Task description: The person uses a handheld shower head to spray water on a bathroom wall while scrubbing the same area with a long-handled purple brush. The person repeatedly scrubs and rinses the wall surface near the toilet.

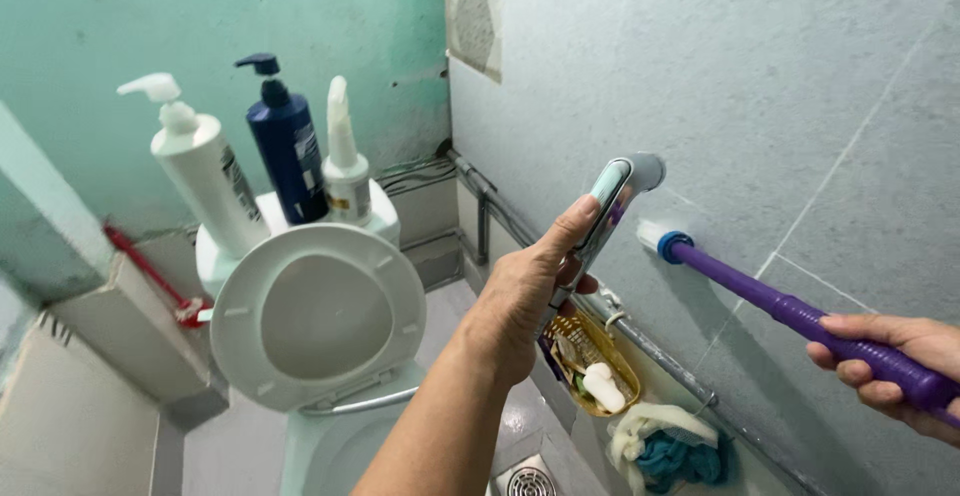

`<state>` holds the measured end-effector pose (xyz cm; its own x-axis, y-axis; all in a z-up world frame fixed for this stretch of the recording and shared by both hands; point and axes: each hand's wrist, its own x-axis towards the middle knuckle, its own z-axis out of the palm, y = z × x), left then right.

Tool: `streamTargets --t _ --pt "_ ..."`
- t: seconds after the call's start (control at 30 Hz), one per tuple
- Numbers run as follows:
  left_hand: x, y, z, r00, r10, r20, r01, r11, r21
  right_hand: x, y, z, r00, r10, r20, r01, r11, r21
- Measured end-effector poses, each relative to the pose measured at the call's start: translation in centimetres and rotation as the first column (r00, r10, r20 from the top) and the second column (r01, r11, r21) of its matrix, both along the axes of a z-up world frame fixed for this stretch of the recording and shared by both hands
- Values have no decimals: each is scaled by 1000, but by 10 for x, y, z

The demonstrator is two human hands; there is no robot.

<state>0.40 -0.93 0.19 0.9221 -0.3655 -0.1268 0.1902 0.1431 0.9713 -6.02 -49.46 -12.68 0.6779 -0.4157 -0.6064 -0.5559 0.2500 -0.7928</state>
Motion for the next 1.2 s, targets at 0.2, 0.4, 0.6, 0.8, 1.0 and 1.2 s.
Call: streamTargets --t 0.2,0.4,0.6,0.8,1.0,1.2 --pt "3 3 2 996 -25 84 27 999 -22 0 -31 60 882 328 338 -285 943 -172" --pt "-2 5 3 999 -33 40 29 996 81 -24 -8 14 977 149 152 -131 984 -121" --pt "-8 4 1 992 -110 65 99 984 149 -11 -36 52 901 278 333 -211 951 -225" --pt "-9 -3 1 991 -120 66 109 983 147 -17 -20 52 920 267 286 -174 934 -310" --pt "-2 -4 -2 995 -89 45 83 989 121 -18 -18 63 956 222 192 -157 940 -302" --pt "1 -9 -3 995 -75 61 70 994 84 -15 -35 88 854 320 409 -181 922 -344"
